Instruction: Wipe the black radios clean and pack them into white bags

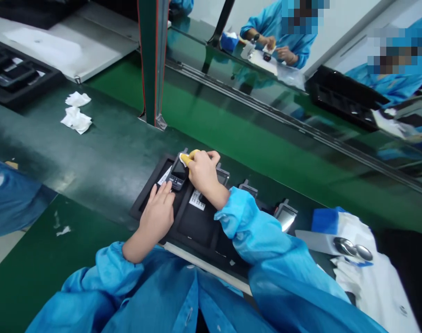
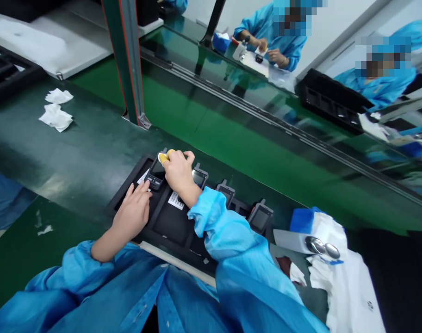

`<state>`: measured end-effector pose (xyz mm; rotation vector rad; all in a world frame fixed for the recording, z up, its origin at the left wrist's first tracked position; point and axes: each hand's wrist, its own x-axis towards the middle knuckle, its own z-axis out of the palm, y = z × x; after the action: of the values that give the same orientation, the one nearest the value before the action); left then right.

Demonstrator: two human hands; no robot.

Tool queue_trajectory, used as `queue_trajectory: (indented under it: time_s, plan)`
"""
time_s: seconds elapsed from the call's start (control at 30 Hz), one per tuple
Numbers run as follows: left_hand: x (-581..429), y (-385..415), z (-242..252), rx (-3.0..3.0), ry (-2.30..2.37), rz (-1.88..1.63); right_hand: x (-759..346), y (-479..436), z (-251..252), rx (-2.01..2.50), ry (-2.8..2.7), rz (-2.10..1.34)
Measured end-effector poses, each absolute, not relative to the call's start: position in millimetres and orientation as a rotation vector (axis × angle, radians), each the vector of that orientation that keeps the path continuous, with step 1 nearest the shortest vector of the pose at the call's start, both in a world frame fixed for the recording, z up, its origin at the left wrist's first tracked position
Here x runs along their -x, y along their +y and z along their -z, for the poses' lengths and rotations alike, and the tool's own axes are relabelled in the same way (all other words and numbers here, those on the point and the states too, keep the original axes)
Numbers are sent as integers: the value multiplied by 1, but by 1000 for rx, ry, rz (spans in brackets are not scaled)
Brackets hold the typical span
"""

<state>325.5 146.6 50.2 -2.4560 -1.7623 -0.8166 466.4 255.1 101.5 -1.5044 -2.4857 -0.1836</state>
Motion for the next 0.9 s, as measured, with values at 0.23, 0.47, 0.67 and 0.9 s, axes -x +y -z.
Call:
queue_trajectory:
  time_s: [0.23,0.47,0.67,0.9]
  plan:
    - [-328,145,-47,2466,-1838,843,-455,217,-77,1302,-2669,58]
    - [-322,146,-46,2452,-1747,922,-504,197,-93,1356,-2431,-147]
    - [-331,139,-50,2450,-1561,1132,-624,190,-111,1747,-1944,162]
    - [-415,119,-51,2932,-1090,787,-650,187,-84,1739,-2174,232]
